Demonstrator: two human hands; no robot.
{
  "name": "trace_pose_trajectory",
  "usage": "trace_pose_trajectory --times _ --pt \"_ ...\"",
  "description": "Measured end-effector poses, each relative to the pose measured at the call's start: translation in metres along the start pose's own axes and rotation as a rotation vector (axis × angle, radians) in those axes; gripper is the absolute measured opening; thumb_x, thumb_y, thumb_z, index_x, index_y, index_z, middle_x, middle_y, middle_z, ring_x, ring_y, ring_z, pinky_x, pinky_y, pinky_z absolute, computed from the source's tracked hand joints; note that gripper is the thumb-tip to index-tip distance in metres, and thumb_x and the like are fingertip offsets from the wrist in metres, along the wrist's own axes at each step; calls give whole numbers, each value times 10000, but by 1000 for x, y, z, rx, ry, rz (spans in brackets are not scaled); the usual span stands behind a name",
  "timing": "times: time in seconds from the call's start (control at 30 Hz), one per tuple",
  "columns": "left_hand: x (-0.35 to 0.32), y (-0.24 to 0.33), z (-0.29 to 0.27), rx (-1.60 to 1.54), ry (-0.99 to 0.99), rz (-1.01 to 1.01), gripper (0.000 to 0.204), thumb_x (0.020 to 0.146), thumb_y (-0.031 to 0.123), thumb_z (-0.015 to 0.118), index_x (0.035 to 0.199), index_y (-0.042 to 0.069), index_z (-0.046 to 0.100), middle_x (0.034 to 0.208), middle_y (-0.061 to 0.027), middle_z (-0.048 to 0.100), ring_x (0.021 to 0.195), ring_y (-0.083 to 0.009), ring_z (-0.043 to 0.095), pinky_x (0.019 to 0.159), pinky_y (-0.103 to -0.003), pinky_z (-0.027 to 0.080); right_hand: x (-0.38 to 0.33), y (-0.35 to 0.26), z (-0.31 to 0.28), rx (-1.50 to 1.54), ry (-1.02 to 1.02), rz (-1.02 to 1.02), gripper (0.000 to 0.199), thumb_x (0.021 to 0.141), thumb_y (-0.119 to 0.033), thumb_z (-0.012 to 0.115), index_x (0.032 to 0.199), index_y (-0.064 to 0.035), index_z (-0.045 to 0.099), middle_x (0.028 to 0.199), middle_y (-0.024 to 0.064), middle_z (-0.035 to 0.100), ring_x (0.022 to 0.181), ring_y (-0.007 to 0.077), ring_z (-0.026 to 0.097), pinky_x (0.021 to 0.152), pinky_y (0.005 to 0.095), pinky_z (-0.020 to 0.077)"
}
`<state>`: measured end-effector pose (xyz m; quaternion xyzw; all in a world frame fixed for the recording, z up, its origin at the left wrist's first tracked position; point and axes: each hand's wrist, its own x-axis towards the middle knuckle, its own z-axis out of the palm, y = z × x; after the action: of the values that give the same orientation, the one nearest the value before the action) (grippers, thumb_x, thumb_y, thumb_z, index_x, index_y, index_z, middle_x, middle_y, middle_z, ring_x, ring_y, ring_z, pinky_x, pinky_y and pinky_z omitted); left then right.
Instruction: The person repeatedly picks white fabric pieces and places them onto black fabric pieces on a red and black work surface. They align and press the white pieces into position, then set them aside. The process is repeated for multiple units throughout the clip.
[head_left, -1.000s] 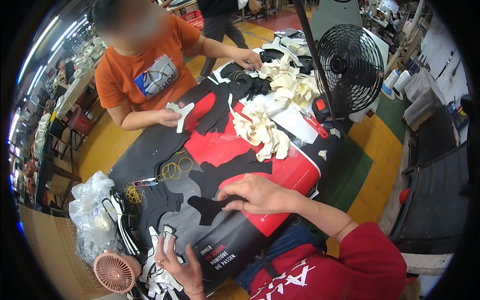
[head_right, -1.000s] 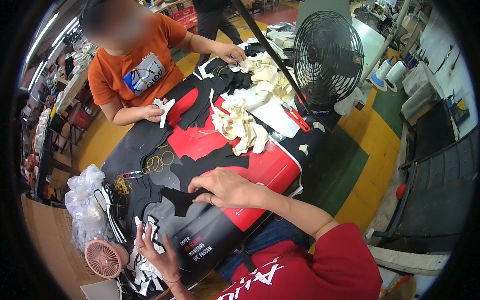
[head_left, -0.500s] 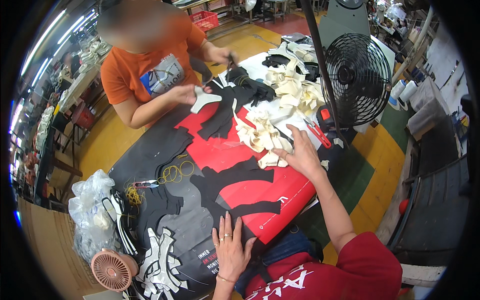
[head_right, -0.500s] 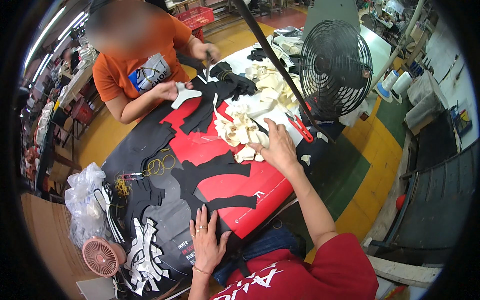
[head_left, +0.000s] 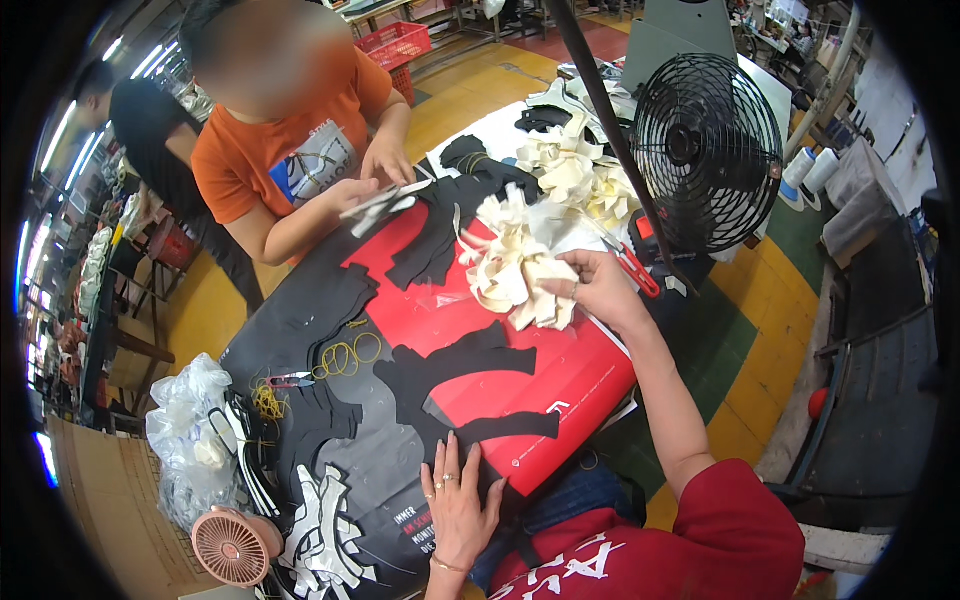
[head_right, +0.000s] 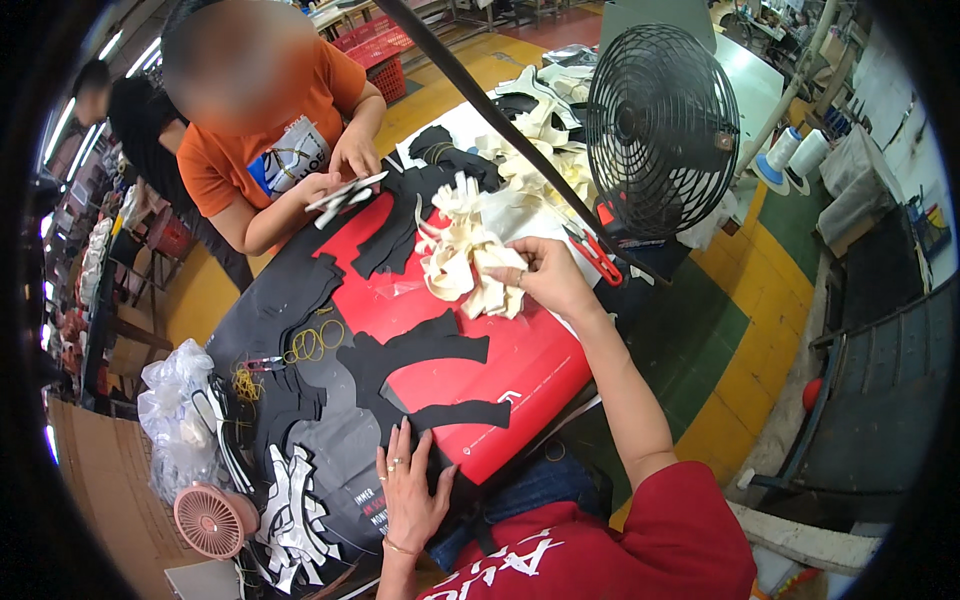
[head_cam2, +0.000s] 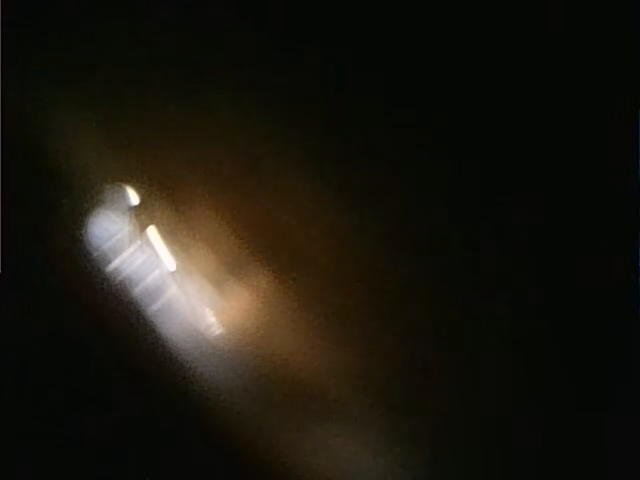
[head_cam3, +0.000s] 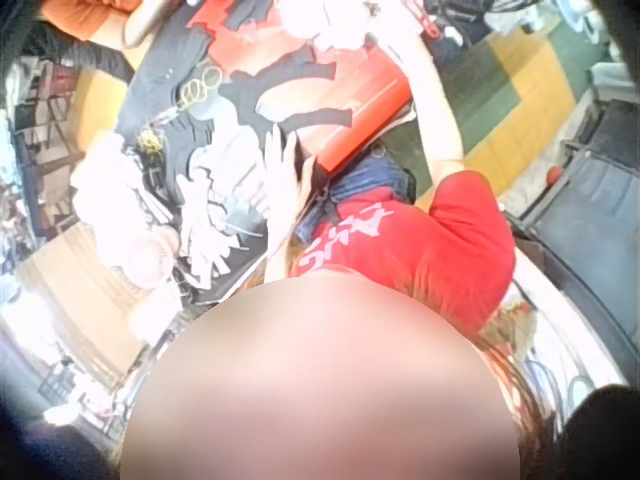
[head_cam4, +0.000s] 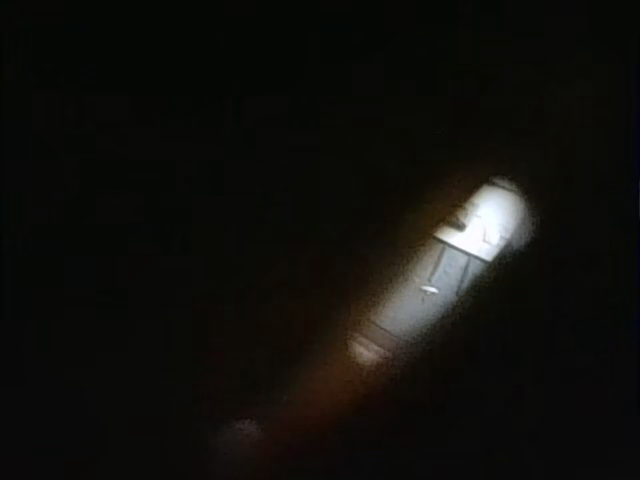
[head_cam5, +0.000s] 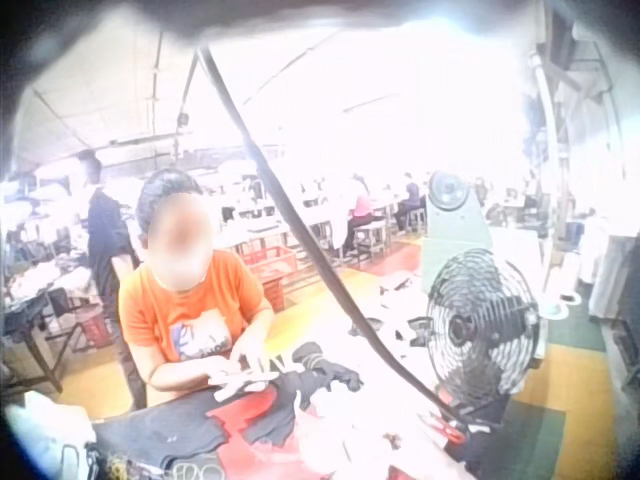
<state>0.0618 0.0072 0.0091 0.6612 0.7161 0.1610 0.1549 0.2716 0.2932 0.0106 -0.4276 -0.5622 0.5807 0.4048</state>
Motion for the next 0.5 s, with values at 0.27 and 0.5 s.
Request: trace_pose_trajectory --times 0.27,0.5 --pt "-1 -1 4 -55 20 -20 622 881 284 728 1426 73 516 1561 -224 376 1469 -402 317 1201 -551 180 12 -2 -29 428 87 30 435 906 -158 780 1274 18 627 1129 70 690 985 106 656 820 247 547" --pt "-3 -6 10 -32 52 -4 588 882 307 702 1399 75 544 1549 -217 399 1460 -397 334 1196 -550 186 -7 -2 -59 194 -124 152 448 926 -238 760 1256 38 634 1036 62 720 909 93 673 805 257 546"
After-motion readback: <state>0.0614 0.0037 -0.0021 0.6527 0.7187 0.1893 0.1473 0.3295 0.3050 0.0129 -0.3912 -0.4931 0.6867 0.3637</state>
